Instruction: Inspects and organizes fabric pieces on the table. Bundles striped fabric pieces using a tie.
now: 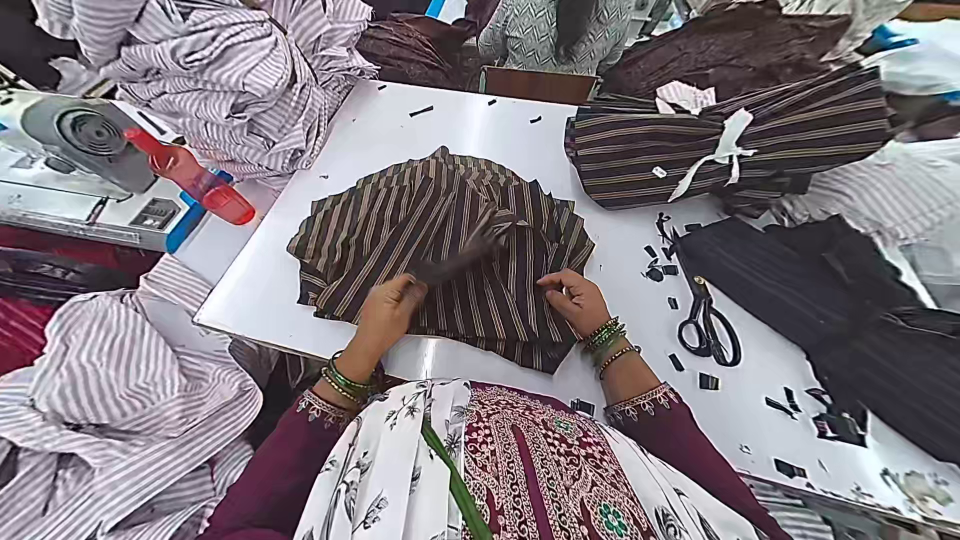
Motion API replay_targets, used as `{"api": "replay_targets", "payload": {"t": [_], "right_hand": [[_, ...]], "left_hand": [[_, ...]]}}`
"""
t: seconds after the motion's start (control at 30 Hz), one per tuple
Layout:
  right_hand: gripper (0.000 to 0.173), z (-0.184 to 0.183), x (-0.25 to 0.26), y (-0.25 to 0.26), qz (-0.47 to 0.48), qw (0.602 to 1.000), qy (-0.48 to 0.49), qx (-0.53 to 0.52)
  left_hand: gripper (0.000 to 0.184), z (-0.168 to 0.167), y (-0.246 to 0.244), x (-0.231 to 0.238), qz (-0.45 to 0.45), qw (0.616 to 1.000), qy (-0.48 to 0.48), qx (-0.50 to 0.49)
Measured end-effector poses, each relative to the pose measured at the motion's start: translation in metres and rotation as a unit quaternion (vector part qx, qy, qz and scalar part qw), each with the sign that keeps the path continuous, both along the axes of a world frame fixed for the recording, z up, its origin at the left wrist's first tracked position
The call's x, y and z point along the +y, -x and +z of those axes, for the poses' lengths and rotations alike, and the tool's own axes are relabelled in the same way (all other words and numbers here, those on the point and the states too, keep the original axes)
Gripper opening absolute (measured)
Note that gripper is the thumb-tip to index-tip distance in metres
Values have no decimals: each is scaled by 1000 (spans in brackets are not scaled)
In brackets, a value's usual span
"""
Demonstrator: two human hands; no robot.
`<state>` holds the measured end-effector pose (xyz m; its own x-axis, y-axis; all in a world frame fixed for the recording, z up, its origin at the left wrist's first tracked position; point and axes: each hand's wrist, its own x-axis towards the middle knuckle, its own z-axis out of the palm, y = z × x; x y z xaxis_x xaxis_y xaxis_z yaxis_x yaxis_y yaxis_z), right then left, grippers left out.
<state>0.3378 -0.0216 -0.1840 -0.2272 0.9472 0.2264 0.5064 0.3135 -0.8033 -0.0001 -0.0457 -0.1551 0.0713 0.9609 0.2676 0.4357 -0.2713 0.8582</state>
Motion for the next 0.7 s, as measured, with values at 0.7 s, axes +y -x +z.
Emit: {"api": "replay_targets", "payload": {"t": [0.7], "right_hand": [[44,59,94,63,56,948,127,-288]], "left_hand": [[89,-9,-35,41,57,942,182,277]]}}
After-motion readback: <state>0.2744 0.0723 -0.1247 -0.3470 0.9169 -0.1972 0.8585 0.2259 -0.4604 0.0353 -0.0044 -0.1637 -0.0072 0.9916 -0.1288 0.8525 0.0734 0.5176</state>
